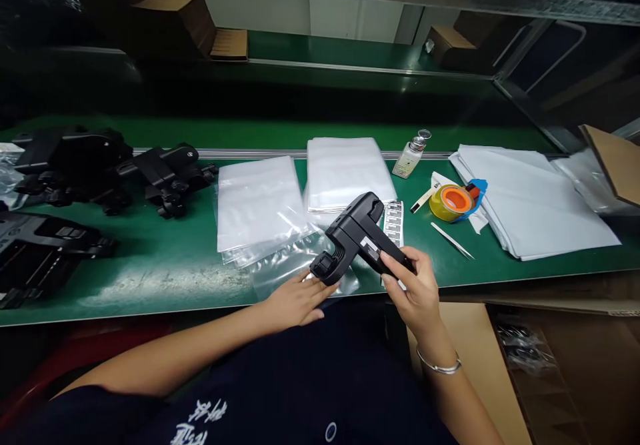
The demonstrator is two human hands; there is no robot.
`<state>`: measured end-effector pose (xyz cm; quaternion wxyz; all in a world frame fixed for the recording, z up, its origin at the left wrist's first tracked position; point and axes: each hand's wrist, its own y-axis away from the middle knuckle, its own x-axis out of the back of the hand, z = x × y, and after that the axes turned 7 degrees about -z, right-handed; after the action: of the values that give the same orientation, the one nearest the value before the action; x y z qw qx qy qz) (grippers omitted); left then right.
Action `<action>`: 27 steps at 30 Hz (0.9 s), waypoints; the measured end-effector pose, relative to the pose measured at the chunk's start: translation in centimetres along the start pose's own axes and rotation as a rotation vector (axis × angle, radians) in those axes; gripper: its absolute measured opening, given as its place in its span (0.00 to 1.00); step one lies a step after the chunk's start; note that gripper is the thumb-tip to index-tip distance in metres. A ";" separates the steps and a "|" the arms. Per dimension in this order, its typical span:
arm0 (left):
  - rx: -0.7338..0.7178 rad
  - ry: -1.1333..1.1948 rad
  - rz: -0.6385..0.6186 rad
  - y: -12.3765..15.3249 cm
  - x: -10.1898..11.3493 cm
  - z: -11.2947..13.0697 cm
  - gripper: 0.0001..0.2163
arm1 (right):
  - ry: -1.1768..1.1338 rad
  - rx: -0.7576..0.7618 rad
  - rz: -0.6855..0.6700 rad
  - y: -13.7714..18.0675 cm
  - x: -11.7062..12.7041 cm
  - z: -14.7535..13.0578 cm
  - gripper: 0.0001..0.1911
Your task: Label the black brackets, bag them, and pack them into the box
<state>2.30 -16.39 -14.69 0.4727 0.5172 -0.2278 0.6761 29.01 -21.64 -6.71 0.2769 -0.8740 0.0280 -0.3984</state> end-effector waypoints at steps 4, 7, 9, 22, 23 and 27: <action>0.213 0.043 0.097 -2.6 1.8 -0.8 0.25 | -0.083 -0.036 0.053 -0.2 -0.2 -0.1 0.20; 0.182 0.022 0.093 -2.7 1.5 -0.1 0.27 | -0.250 -0.216 0.068 -0.5 0.0 -0.7 0.18; 0.043 -0.001 0.040 -2.4 1.0 0.3 0.28 | -0.353 -0.322 0.051 -0.8 0.2 -0.9 0.17; 0.284 -0.023 0.166 -2.3 1.4 0.3 0.15 | -0.730 -0.533 0.010 -0.5 -0.5 0.1 0.23; 0.315 -0.004 0.141 -2.0 1.5 0.3 0.12 | -0.739 -0.535 0.010 -0.4 -0.7 0.5 0.23; 0.372 0.177 0.170 -1.3 2.5 -0.2 0.10 | -0.753 -0.473 -0.015 0.6 -2.2 3.4 0.27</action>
<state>3.30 -14.62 -12.71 0.3285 0.5130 -0.0995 0.7868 30.01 -19.95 -10.31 0.0575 -0.9976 0.0093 -0.0368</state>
